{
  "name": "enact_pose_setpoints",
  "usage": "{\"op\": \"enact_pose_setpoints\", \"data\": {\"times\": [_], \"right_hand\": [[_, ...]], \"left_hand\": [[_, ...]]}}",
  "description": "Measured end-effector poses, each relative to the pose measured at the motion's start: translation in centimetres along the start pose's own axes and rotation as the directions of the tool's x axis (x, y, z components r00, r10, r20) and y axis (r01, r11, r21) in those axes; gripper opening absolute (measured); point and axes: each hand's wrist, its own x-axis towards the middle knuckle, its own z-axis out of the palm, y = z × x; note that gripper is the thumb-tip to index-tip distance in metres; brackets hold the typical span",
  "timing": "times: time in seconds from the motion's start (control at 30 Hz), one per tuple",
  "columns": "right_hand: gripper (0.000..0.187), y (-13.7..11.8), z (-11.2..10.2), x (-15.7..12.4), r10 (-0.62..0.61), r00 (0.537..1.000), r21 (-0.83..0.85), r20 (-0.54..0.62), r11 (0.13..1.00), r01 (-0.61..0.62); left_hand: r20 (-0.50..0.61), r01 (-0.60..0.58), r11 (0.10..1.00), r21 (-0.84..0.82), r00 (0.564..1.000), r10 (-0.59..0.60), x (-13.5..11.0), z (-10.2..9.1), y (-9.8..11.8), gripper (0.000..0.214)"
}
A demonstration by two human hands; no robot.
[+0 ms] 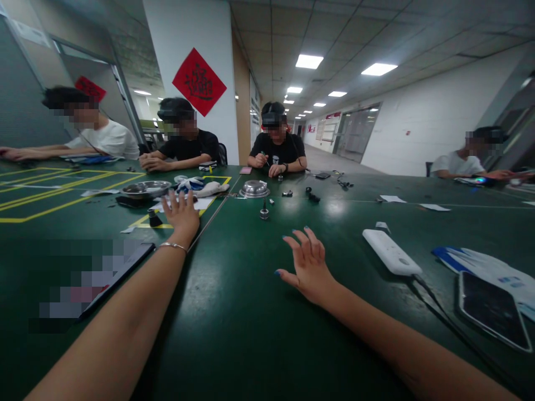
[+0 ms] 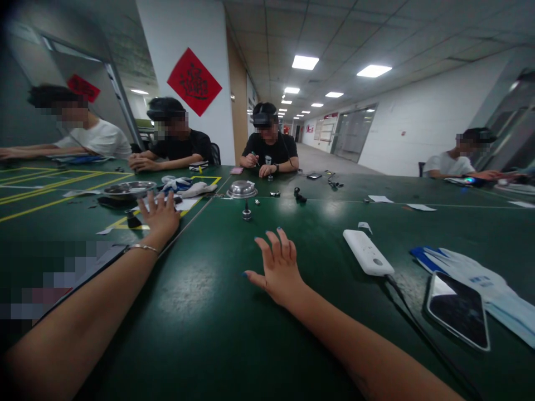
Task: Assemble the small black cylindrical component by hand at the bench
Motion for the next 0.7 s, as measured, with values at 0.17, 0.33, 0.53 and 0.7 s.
{"op": "enact_pose_setpoints", "data": {"times": [0.17,0.33,0.53,0.7], "right_hand": [[0.064,0.1,0.0,0.0,0.034,0.999,0.018,0.024,0.999,-0.034],[0.063,-0.1,0.1,-0.1,0.019,0.999,0.034,0.048,0.999,-0.02],[0.063,-0.3,0.1,-0.2,0.007,0.996,0.076,0.092,0.997,-0.014],[0.065,-0.6,-0.1,0.0,0.02,0.994,0.098,0.111,0.995,-0.031]], "left_hand": [[-0.079,0.175,0.977,-0.123,0.98,-0.185,-1.1,-1.0,0.2,0.069],[0.098,0.33,0.943,-0.038,0.941,-0.325,-1.0,-1.6,-0.3,0.038],[0.298,0.196,0.973,-0.118,0.942,-0.154,-1.5,-2.2,1.2,0.039],[0.365,0.079,0.983,-0.167,0.931,-0.013,-2.4,-1.8,2.7,0.033]]}}
